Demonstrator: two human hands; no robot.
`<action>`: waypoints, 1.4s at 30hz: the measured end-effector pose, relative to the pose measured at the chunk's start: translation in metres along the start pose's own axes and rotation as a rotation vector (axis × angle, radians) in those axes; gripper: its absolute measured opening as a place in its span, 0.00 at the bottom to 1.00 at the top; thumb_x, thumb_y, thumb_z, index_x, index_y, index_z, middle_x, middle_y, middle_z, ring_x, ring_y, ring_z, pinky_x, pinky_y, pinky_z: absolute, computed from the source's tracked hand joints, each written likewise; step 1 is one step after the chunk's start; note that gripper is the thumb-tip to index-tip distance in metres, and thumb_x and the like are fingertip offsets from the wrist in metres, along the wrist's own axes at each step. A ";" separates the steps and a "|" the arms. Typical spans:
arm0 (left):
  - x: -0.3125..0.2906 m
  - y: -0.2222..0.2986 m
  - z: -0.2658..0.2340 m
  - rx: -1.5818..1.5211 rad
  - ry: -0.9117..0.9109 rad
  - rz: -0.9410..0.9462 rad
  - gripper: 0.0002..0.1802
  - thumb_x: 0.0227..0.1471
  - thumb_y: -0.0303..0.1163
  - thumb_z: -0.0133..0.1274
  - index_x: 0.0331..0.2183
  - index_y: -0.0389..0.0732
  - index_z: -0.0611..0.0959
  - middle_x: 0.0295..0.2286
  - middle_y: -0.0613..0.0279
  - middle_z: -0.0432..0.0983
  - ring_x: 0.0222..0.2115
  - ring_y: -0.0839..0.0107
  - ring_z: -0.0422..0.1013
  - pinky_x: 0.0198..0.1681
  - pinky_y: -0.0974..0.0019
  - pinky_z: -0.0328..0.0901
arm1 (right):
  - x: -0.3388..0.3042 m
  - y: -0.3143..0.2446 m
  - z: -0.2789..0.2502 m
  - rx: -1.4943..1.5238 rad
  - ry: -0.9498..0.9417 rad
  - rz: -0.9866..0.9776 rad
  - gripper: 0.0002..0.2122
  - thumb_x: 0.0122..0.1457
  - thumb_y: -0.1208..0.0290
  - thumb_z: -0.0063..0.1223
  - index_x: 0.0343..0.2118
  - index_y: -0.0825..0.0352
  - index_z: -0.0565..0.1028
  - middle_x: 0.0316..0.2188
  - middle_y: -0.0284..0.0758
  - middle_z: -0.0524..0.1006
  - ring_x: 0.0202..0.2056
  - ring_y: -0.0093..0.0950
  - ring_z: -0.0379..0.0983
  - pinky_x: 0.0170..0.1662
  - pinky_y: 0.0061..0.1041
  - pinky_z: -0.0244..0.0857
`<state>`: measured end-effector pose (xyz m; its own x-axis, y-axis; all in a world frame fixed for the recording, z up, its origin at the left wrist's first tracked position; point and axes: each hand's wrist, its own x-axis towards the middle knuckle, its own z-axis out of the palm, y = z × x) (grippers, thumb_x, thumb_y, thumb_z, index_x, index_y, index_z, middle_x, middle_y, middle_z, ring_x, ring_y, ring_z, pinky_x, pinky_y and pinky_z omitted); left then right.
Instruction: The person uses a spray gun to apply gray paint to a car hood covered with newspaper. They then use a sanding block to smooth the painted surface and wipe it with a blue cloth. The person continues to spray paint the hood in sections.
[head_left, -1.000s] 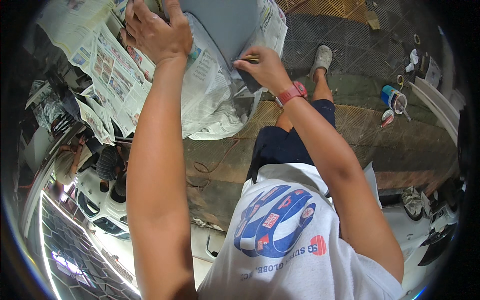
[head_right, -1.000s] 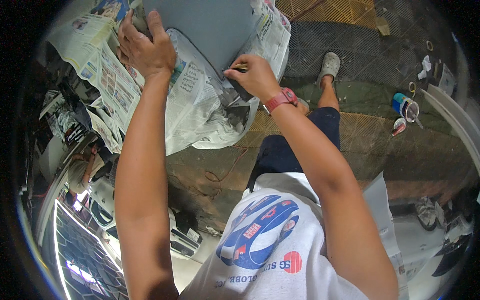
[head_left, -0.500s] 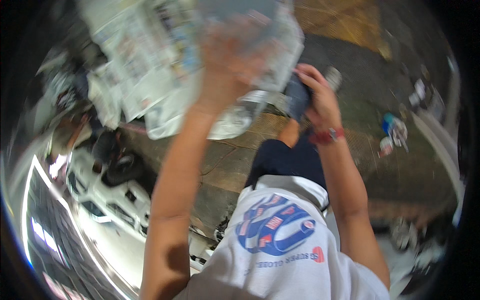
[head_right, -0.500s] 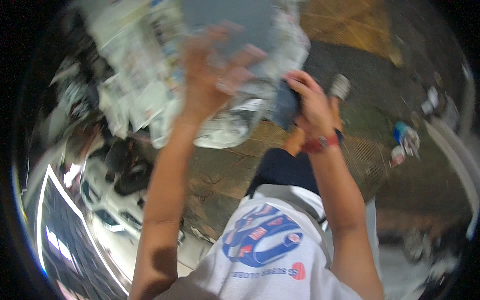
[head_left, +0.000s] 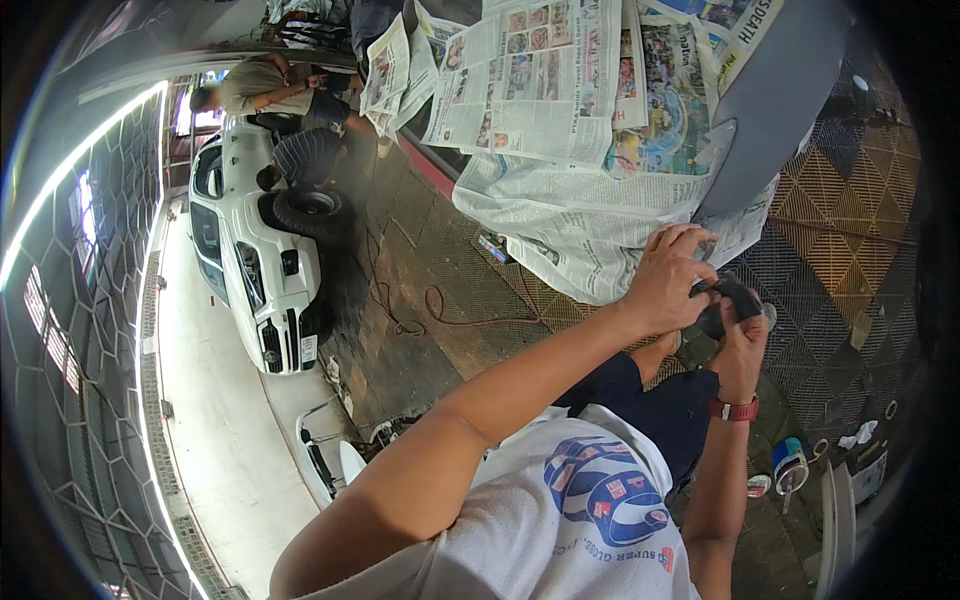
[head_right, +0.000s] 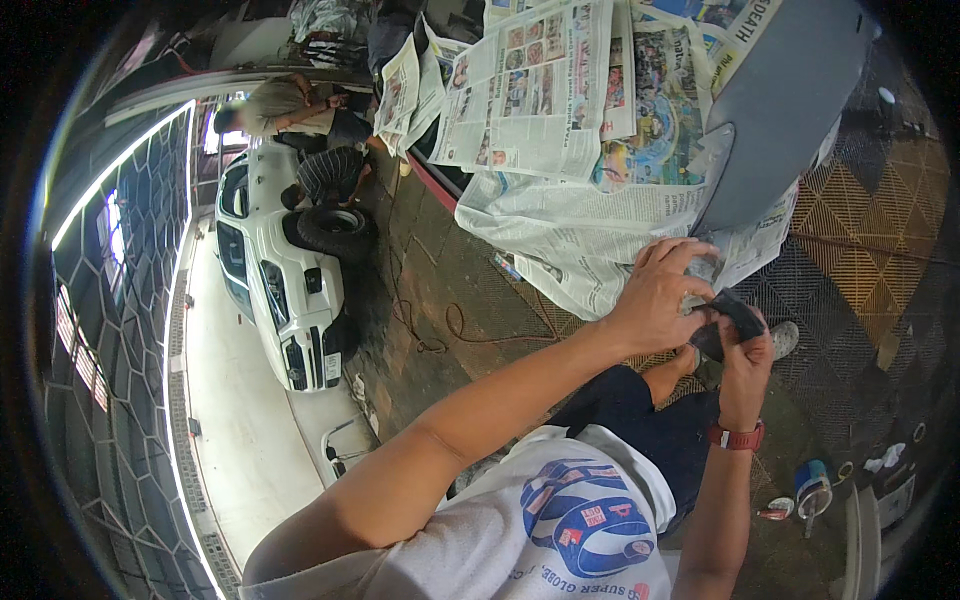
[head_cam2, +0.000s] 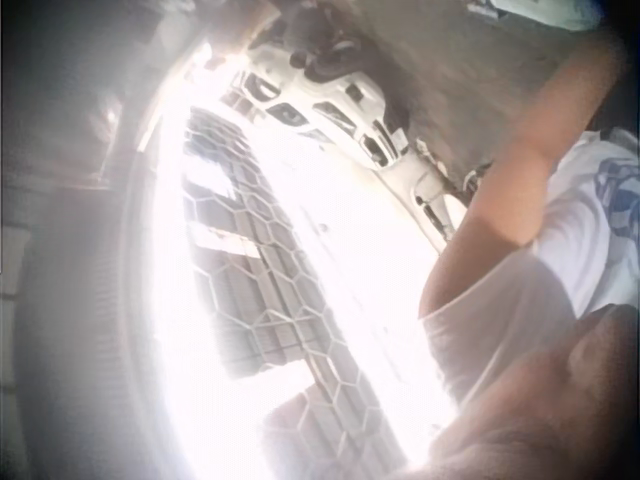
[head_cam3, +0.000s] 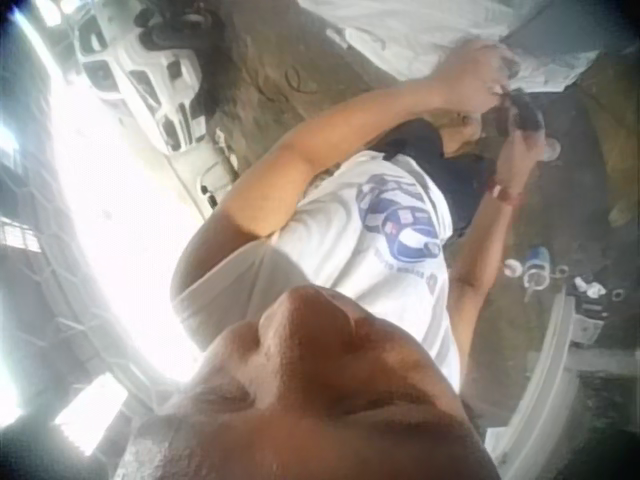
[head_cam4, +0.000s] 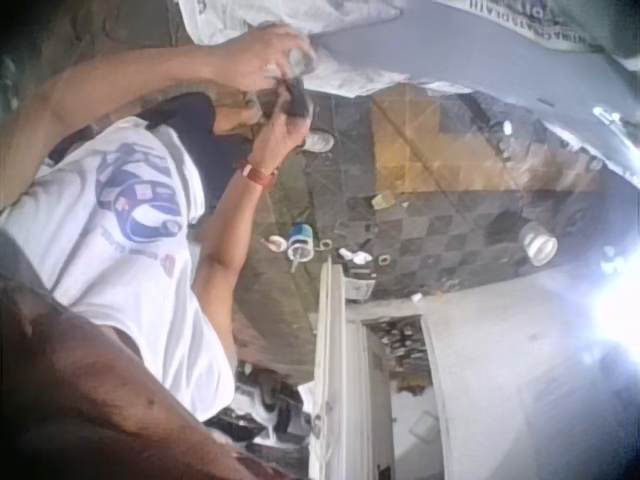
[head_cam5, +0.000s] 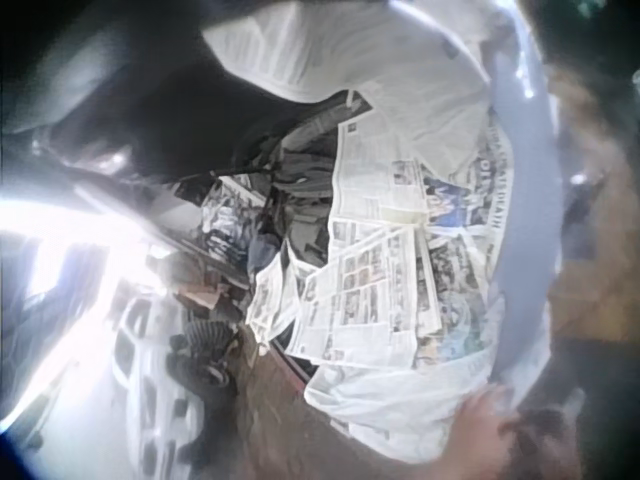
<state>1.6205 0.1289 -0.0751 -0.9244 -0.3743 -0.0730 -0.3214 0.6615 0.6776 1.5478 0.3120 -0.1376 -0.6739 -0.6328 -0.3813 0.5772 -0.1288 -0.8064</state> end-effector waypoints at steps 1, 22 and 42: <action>0.000 -0.001 0.000 -0.008 0.003 -0.008 0.06 0.46 0.34 0.70 0.30 0.46 0.93 0.62 0.57 0.73 0.66 0.48 0.62 0.71 0.42 0.52 | 0.003 0.001 0.001 -0.049 0.082 0.070 0.15 0.73 0.72 0.62 0.59 0.68 0.79 0.48 0.31 0.84 0.48 0.20 0.79 0.55 0.23 0.71; 0.207 -0.036 -0.055 0.459 0.570 0.402 0.41 0.59 0.60 0.62 0.64 0.45 0.73 0.65 0.39 0.61 0.66 0.35 0.57 0.70 0.31 0.49 | 0.061 0.031 -0.016 -0.051 0.501 -0.120 0.07 0.71 0.69 0.66 0.43 0.67 0.82 0.35 0.31 0.84 0.33 0.20 0.76 0.40 0.24 0.69; 0.205 -0.037 -0.048 0.653 0.537 0.344 0.41 0.60 0.58 0.62 0.65 0.42 0.75 0.61 0.46 0.72 0.62 0.43 0.67 0.67 0.40 0.56 | 0.112 0.029 0.065 -0.305 0.528 -0.184 0.11 0.60 0.75 0.70 0.44 0.70 0.83 0.32 0.37 0.87 0.34 0.20 0.81 0.40 0.25 0.74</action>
<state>1.4527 -0.0034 -0.0801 -0.8237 -0.2320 0.5174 -0.2487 0.9678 0.0381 1.5196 0.1880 -0.1745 -0.9312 -0.1491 -0.3327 0.3252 0.0727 -0.9428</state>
